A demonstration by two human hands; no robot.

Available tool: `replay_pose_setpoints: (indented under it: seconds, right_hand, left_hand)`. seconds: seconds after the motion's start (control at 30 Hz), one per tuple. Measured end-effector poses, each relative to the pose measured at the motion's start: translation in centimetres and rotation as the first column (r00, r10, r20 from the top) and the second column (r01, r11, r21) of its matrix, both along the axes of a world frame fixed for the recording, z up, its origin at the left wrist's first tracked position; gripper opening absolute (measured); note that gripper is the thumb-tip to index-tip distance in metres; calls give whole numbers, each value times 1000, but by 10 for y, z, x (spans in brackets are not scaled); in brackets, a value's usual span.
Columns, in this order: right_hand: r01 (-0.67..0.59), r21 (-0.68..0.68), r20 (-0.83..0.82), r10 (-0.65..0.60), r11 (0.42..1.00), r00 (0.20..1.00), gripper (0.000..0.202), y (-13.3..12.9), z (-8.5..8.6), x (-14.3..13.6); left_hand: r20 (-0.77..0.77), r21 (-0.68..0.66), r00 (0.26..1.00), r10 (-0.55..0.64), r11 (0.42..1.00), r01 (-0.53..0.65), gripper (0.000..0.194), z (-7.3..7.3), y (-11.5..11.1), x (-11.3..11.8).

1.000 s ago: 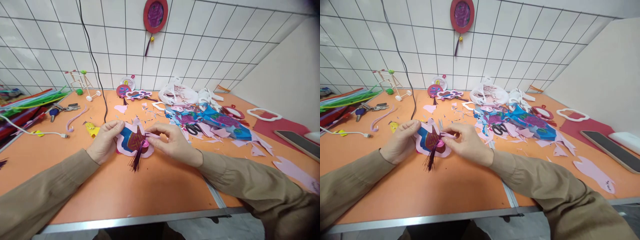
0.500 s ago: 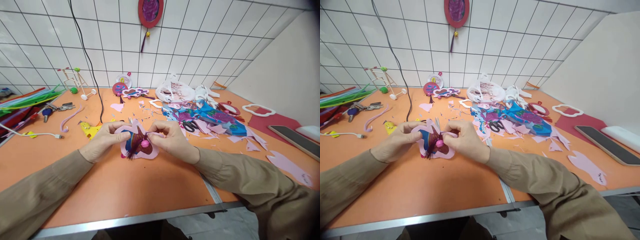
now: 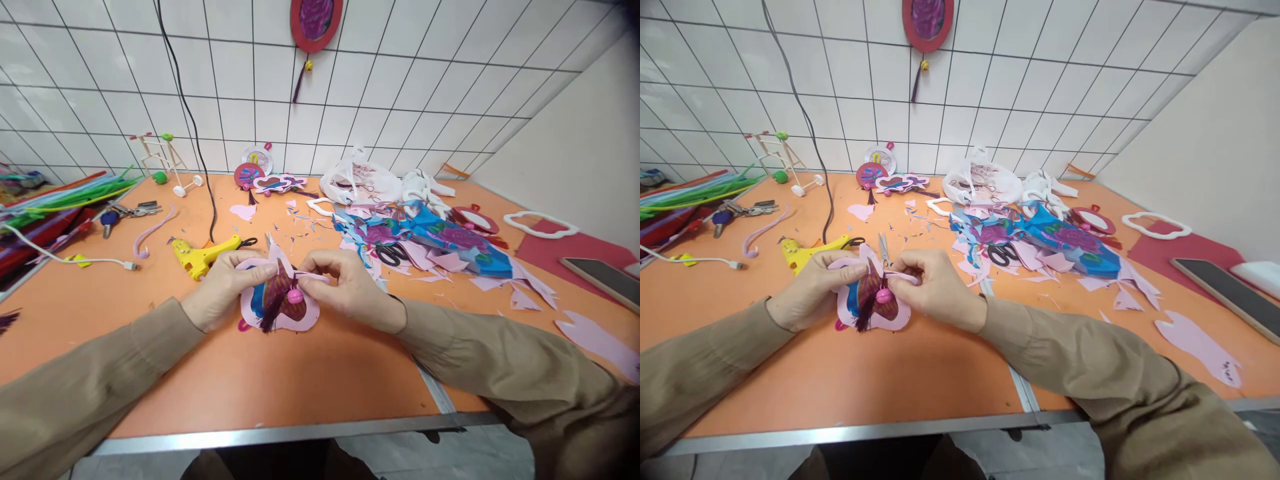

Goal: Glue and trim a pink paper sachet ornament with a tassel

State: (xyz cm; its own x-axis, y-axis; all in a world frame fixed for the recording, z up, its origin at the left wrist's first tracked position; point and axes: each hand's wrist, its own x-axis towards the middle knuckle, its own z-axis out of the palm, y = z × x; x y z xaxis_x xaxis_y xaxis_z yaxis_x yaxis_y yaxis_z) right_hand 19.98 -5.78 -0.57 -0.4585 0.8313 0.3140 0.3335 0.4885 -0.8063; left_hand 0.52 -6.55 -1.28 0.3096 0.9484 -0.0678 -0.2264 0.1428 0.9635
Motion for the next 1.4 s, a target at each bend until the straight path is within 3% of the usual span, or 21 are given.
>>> replay_pose_setpoints:
  seconds: [0.17, 0.27, 0.37, 0.43, 0.5, 0.6, 0.67, 0.77, 0.87, 0.97, 1.17, 1.3, 1.4]
  right_hand:
    - [-92, -9, -107, 90, 996, 990, 22, 6, -1, 5]
    - [-27, 38, -189, 33, 999, 981, 30, 19, -7, 9]
    - [105, 186, 55, -117, 977, 992, 17, 35, -20, 13]
    - [77, 296, 305, -171, 952, 937, 18, 42, -28, 14]
    - [23, 367, 450, -199, 930, 871, 26, 45, -34, 15]
    - [-33, 509, 419, -214, 860, 882, 35, 44, -36, 12]
    - [-101, 554, 389, -150, 826, 909, 31, 43, -36, 8]
    - [-193, 490, 466, -68, 850, 882, 19, 43, -37, 4]
    - [-152, 492, 537, -161, 857, 828, 16, 41, -35, 4]
    - [-131, 505, 642, -269, 853, 718, 25, 32, -27, 3]
    - [-117, 357, 822, -252, 927, 511, 30, 14, -7, -4]
    - [-98, 359, 835, -272, 928, 478, 32, 19, -5, -2]
    - [-43, 275, 845, -220, 961, 487, 33, 27, -3, 6]
  left_hand:
    - [44, 16, 998, 53, 998, -53, 18, -3, 1, -1]
    - [44, 37, 996, 72, 997, -74, 19, -4, 2, -3]
    - [13, 78, 995, 95, 992, -96, 19, -4, 1, -4]
    - [-22, 103, 995, 99, 990, -96, 18, -3, 1, -6]
    - [-56, 115, 992, 109, 988, -102, 16, -2, 1, -7]
    - [-98, 146, 986, 134, 982, -119, 14, -3, 2, -8]
    - [-133, 176, 984, 115, 980, -91, 12, -5, 2, -7]
    - [-208, 184, 976, 65, 983, -26, 14, -7, 2, -6]
    - [-239, 183, 969, 63, 983, -18, 15, -7, 1, -4]
    - [-253, 211, 964, 81, 977, -27, 11, -3, 0, -4]
    - [-335, 253, 936, 108, 967, -21, 14, 1, -2, -5]
    - [-322, 279, 940, 109, 960, -15, 11, 0, -2, -5]
    - [-337, 304, 933, 129, 952, -22, 9, 1, -2, -5]
